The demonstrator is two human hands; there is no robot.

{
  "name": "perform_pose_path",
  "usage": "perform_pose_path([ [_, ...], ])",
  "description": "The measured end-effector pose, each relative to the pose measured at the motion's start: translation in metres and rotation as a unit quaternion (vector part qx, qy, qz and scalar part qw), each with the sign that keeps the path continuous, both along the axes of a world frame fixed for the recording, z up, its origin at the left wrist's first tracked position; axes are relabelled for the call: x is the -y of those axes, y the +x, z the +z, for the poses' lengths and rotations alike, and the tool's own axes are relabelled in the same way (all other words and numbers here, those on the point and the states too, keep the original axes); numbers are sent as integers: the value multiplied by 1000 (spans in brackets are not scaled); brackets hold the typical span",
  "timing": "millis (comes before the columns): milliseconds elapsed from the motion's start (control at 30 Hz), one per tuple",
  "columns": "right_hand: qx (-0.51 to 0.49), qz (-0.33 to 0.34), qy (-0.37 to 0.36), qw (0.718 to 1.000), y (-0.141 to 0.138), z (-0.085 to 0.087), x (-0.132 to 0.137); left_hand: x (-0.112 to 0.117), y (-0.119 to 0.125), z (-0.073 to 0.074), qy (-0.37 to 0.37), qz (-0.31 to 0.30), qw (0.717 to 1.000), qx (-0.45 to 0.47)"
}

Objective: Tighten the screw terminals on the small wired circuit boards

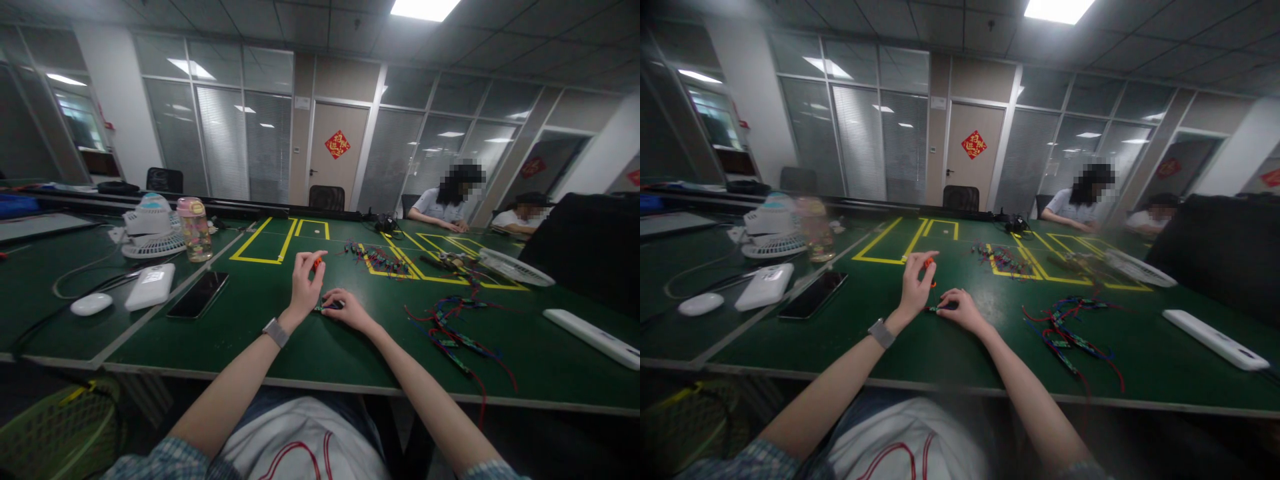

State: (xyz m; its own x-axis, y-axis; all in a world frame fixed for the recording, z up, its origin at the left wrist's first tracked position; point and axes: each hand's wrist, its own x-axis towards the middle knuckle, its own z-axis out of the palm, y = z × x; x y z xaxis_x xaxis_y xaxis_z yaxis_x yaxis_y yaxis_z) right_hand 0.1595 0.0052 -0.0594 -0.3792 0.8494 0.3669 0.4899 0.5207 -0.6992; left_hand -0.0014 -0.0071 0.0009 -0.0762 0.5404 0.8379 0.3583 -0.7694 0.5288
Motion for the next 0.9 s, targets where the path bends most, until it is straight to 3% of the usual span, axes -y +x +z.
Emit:
perform_pose_path([
  [267, -3, -2, -2, 1000, 0, 0, 1, -4, -1, -3, -11, -42, 999, 24],
  [600, 0, 0, -3, 1000, 0, 1, 1, 1, 0, 2, 2, -24, 1000, 12],
  [900, -1, -1, 5, 1000, 0, -2, -1, -4, 0, -4, -35, -72, 997, 20],
])
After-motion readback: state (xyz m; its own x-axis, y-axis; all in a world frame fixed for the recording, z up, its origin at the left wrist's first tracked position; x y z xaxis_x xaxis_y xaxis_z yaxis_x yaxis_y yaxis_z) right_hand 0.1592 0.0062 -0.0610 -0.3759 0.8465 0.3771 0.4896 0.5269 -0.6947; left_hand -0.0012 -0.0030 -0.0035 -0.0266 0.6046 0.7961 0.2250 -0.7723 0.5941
